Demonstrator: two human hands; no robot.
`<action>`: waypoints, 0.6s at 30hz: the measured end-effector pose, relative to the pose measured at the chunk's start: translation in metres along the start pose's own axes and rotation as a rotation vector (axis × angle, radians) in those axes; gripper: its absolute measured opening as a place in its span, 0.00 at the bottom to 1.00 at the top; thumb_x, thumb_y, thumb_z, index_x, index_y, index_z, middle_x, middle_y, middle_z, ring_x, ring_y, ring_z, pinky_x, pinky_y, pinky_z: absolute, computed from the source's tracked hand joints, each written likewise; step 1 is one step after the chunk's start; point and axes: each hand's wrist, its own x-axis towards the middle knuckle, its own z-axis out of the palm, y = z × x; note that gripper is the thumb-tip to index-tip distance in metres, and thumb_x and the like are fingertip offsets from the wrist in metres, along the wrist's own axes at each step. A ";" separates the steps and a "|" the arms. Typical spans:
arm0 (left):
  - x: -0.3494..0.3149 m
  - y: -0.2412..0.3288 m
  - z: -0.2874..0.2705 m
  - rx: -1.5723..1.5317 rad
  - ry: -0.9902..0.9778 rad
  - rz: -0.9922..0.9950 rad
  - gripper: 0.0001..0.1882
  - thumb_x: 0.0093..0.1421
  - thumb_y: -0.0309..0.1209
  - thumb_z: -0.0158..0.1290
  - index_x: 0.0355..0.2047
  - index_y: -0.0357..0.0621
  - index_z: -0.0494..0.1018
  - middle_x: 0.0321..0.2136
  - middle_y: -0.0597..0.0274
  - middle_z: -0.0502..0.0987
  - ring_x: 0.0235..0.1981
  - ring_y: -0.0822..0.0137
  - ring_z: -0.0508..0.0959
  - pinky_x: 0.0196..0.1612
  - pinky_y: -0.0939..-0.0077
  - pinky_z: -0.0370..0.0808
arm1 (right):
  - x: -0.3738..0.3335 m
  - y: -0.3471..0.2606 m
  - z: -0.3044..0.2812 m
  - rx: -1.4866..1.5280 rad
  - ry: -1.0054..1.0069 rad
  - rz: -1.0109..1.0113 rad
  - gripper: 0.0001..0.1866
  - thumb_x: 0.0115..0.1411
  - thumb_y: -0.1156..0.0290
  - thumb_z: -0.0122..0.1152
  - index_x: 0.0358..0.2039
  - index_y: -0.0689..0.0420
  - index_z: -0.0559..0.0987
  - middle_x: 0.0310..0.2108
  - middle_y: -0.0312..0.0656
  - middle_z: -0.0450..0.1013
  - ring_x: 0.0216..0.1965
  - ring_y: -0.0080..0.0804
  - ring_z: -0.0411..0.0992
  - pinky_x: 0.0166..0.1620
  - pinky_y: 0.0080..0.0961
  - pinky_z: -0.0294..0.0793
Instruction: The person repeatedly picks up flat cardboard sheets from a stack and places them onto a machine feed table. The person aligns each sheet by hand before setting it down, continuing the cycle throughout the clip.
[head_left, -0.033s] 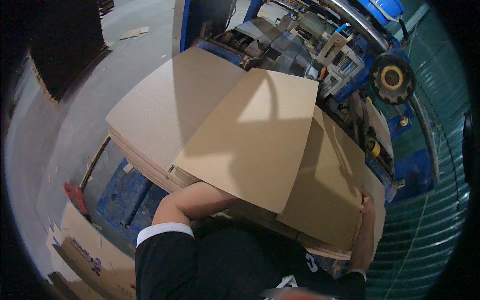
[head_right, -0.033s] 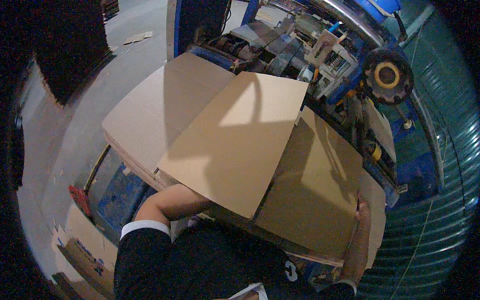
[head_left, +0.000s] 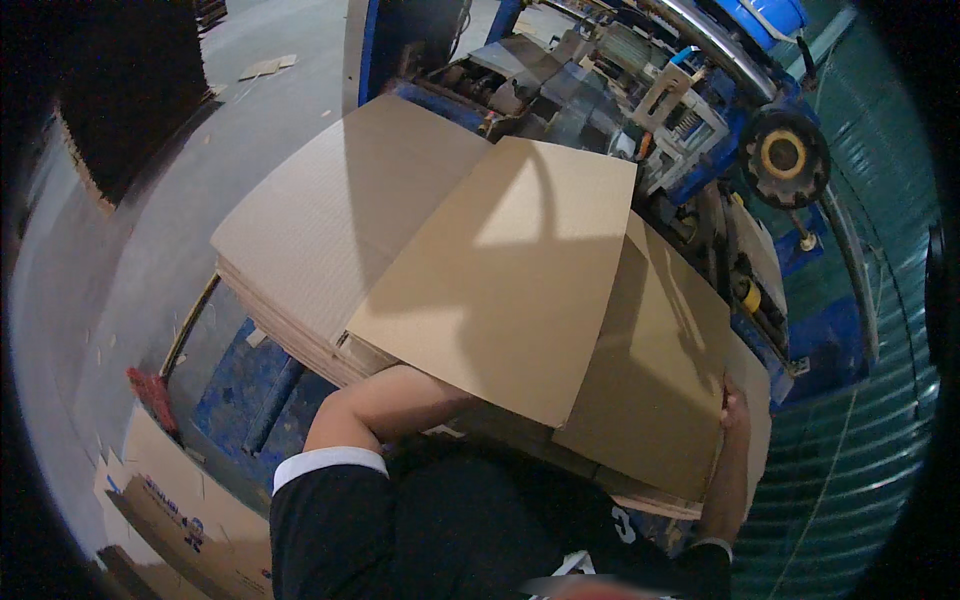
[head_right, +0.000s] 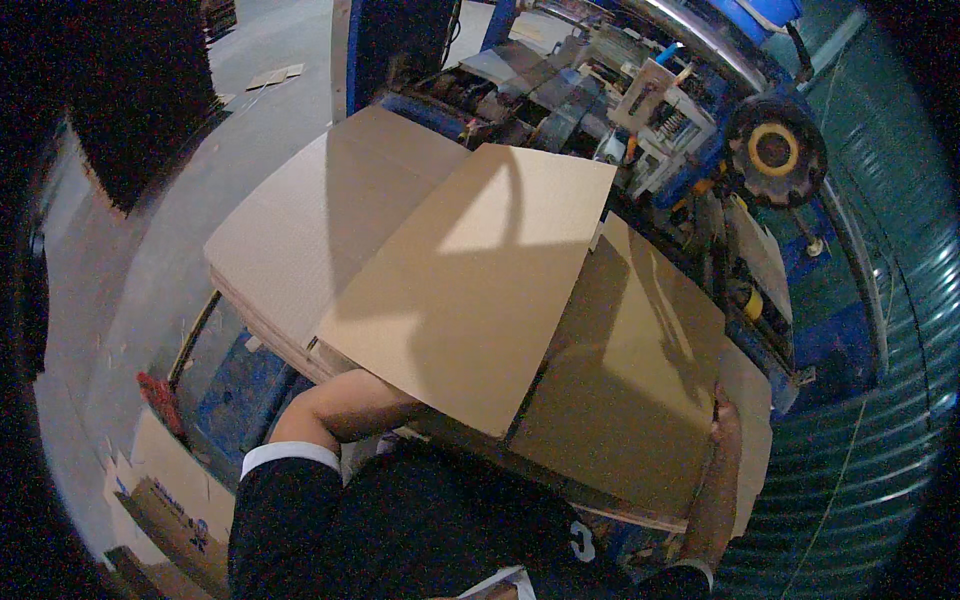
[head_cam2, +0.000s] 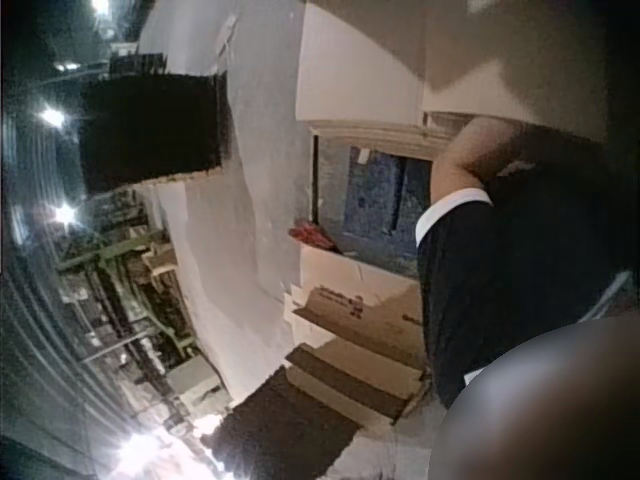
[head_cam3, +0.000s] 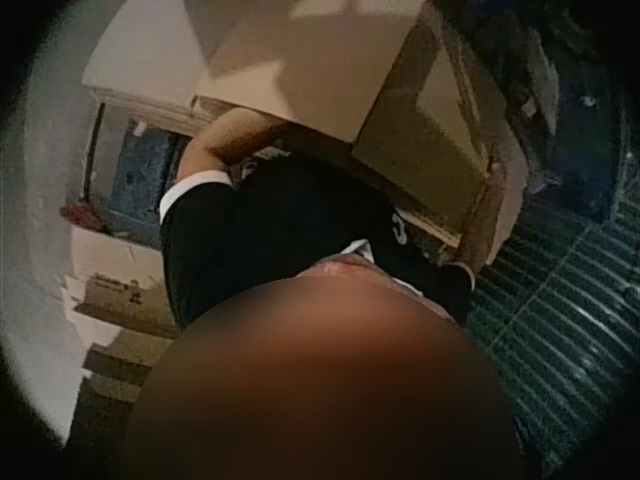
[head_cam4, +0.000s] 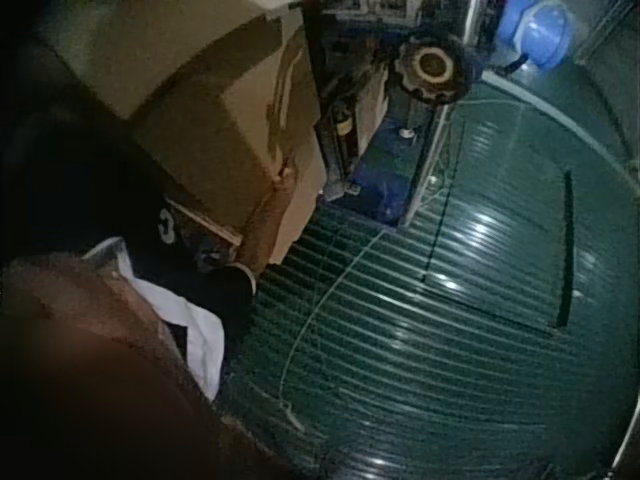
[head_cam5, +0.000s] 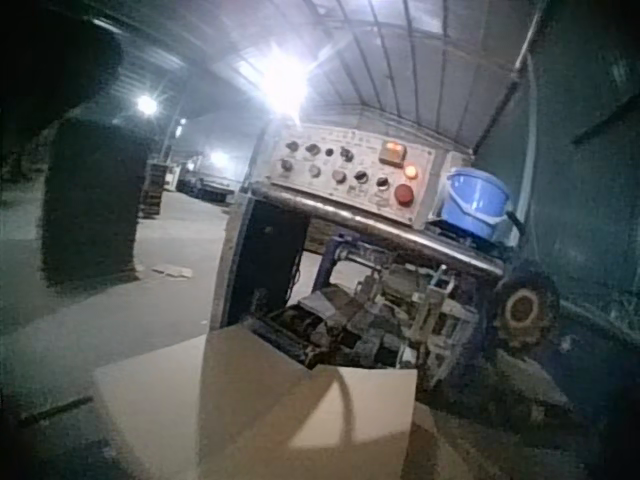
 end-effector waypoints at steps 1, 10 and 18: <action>0.000 0.000 0.000 0.003 -0.001 -0.001 0.17 0.57 0.29 0.47 0.48 0.41 0.68 0.37 0.50 0.73 0.36 0.57 0.75 0.39 0.67 0.73 | -0.004 0.004 0.002 0.011 0.001 -0.002 0.26 0.57 0.54 0.52 0.47 0.63 0.68 0.35 0.40 0.68 0.34 0.29 0.66 0.33 0.26 0.65; -0.004 0.003 0.003 -0.013 0.004 0.000 0.16 0.57 0.29 0.47 0.46 0.42 0.69 0.37 0.52 0.73 0.35 0.58 0.75 0.37 0.68 0.73 | -0.019 0.015 0.006 0.034 0.034 -0.007 0.28 0.57 0.53 0.52 0.48 0.64 0.67 0.39 0.42 0.68 0.38 0.32 0.66 0.37 0.28 0.65; -0.003 0.013 0.003 0.001 -0.018 0.032 0.16 0.56 0.29 0.46 0.45 0.43 0.70 0.36 0.53 0.74 0.35 0.59 0.76 0.37 0.69 0.73 | -0.040 0.027 0.015 0.085 0.061 -0.045 0.30 0.56 0.52 0.52 0.50 0.65 0.67 0.43 0.44 0.68 0.41 0.35 0.67 0.41 0.31 0.66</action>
